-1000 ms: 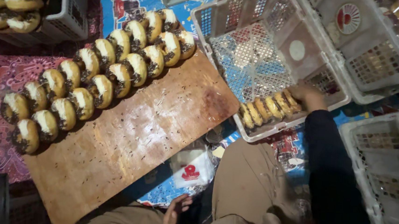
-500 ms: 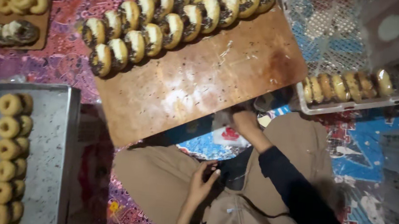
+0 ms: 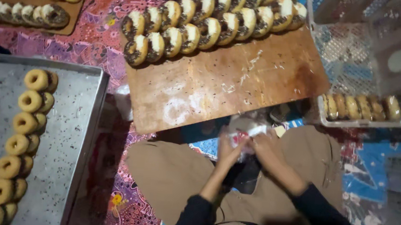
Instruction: The person sits on the floor and repeatedly picks doughnuts from a wooden board, places them into clear plastic bags, and sets the filled bags into a nearby basket. The process is repeated for multiple doughnuts throughout the clip.
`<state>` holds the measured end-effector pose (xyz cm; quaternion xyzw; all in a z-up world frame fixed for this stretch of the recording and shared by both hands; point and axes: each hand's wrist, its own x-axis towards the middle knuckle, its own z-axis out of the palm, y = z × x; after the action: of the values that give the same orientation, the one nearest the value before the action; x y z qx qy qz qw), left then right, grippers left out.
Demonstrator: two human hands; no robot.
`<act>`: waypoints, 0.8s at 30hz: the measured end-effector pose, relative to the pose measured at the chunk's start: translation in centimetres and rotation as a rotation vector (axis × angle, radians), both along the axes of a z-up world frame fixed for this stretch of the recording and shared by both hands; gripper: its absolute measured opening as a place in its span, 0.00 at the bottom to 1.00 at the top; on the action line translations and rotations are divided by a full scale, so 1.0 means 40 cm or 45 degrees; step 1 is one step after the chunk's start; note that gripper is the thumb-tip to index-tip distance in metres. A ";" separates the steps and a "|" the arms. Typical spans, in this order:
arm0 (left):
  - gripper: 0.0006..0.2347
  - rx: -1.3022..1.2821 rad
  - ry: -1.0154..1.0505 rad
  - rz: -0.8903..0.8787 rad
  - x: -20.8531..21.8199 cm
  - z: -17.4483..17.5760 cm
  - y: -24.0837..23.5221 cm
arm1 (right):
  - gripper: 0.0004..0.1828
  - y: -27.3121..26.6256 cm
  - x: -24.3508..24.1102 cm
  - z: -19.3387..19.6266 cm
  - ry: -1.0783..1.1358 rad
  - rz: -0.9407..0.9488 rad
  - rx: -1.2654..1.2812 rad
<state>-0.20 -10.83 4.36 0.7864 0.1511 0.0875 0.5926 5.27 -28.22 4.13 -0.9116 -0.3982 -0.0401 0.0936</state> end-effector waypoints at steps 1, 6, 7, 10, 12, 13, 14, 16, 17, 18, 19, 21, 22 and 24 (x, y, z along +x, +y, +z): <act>0.14 -0.172 0.405 -0.272 0.043 0.012 -0.008 | 0.15 -0.017 -0.031 0.023 0.037 -0.063 0.015; 0.11 0.409 -0.714 -0.556 0.021 0.153 -0.177 | 0.20 -0.066 -0.067 0.136 -0.225 -0.454 -0.411; 0.13 0.449 -0.776 -0.551 -0.007 0.182 -0.202 | 0.24 -0.060 -0.049 0.159 -0.365 -0.496 -0.468; 0.16 0.391 -0.765 -0.490 -0.013 0.219 -0.159 | 0.38 -0.024 0.019 0.233 -0.496 -0.472 -0.165; 0.21 0.232 -0.698 -0.241 0.011 0.217 -0.076 | 0.50 0.017 0.063 0.279 -0.142 -0.246 0.628; 0.25 0.132 -0.667 -0.024 0.031 0.207 0.001 | 0.52 0.088 0.067 0.275 0.224 -0.353 0.694; 0.27 -0.550 -0.646 -0.028 0.057 0.199 0.081 | 0.55 0.168 0.065 0.272 0.596 -0.455 0.745; 0.21 -1.589 -0.410 0.255 0.111 0.192 0.243 | 0.42 0.345 0.098 0.273 0.656 0.588 0.468; 0.16 -1.869 -0.496 0.433 0.116 0.188 0.324 | 0.41 0.440 0.135 0.276 0.788 0.764 0.449; 0.15 -1.894 -0.508 0.741 0.109 0.184 0.423 | 0.40 0.533 0.195 0.285 0.920 0.939 0.426; 0.14 -1.903 -0.505 1.051 0.082 0.181 0.526 | 0.15 0.624 0.257 0.295 1.056 0.872 0.373; 0.10 -1.612 -0.750 1.375 0.027 0.184 0.645 | 0.13 0.808 0.386 0.312 1.298 0.437 0.850; 0.09 -1.490 -0.831 1.494 0.005 0.189 0.679 | 0.31 0.876 0.449 0.323 0.798 0.088 0.611; 0.10 -1.696 -0.921 1.319 -0.015 0.202 0.720 | 0.56 0.978 0.534 0.333 -0.397 0.313 0.530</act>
<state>-0.81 17.96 12.44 0.0409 0.3091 0.4778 0.8213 26.65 10.92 17.46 -0.8006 -0.4983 -0.2489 0.2206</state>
